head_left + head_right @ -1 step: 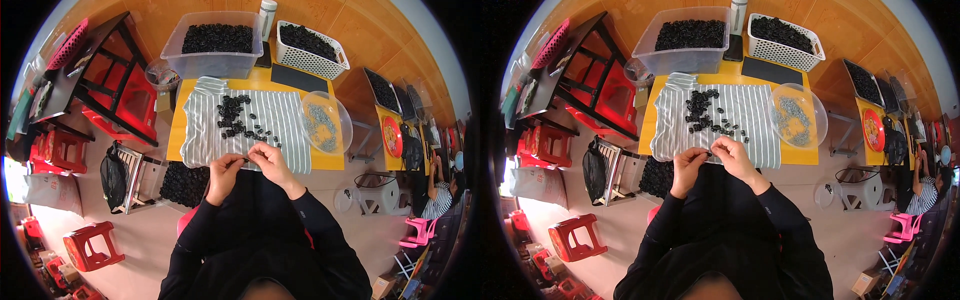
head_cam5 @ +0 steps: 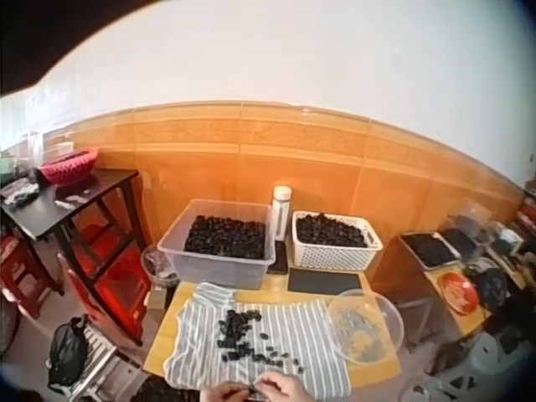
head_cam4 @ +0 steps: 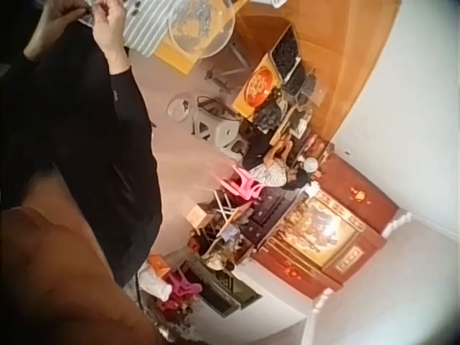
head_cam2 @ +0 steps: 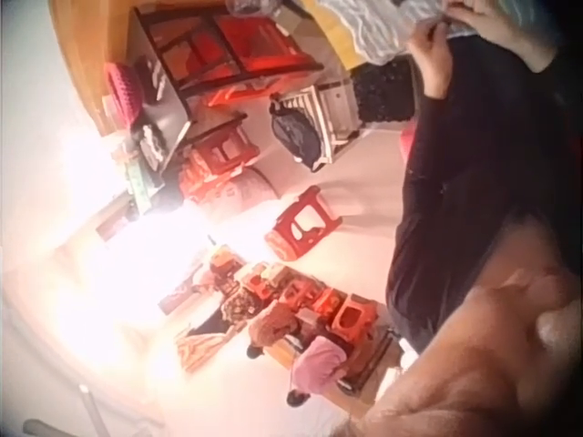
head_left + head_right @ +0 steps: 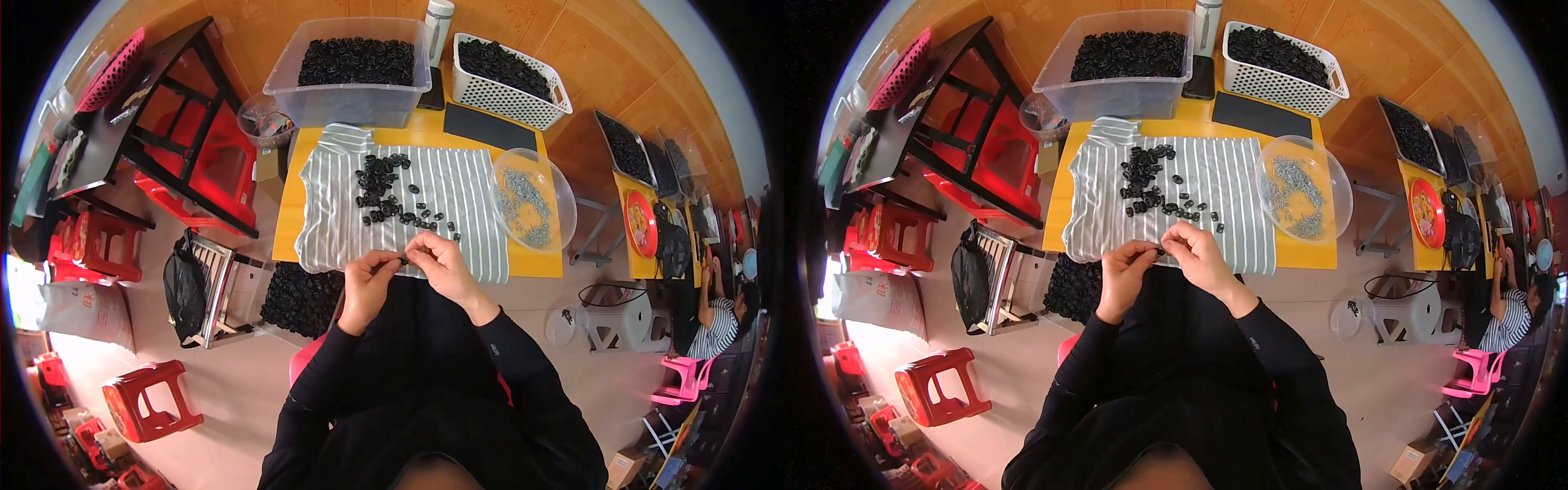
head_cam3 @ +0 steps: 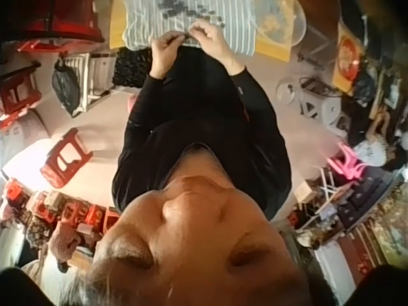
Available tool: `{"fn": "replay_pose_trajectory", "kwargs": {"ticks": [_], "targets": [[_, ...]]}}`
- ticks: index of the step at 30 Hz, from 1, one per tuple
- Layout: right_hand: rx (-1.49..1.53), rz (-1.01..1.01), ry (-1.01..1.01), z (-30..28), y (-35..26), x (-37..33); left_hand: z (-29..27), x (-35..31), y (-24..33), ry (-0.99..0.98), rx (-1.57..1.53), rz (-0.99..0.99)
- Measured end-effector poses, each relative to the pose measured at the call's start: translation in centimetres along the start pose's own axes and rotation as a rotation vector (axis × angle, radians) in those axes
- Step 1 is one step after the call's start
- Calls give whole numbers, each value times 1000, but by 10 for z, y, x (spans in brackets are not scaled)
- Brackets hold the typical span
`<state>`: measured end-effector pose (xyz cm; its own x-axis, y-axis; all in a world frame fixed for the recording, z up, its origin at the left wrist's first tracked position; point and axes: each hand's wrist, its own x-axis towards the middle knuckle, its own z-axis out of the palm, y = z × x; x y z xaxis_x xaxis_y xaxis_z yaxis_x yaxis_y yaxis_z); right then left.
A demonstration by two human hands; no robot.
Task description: The person assembles small black plastic clips by picking up pieces from a striped cloth, fitting them together by hand, and placing the assembled pieces back onto the cloth.
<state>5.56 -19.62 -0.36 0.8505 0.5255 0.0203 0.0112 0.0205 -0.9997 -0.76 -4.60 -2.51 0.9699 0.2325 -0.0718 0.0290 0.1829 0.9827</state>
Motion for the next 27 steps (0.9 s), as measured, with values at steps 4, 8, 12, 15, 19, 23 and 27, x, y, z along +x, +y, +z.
{"fn": "replay_pose_trajectory", "kwargs": {"ticks": [4,8,12,15,19,23,27], "targets": [[-97,-5,-11,2,-8,0,3,-3,3,6,-7,-8],[-144,-10,-17,4,-11,-2,3,-5,5,2,-1,7],[-151,11,0,7,-11,-3,4,-7,6,15,-34,-13],[-178,-65,7,9,-10,-2,5,-8,7,9,-52,-9],[-384,-234,14,10,-5,-1,8,-10,3,37,-69,18],[-372,-236,11,10,-2,-1,10,-11,2,60,-75,24],[-278,-91,-75,-1,0,-1,8,-10,6,45,-84,-20]]}}
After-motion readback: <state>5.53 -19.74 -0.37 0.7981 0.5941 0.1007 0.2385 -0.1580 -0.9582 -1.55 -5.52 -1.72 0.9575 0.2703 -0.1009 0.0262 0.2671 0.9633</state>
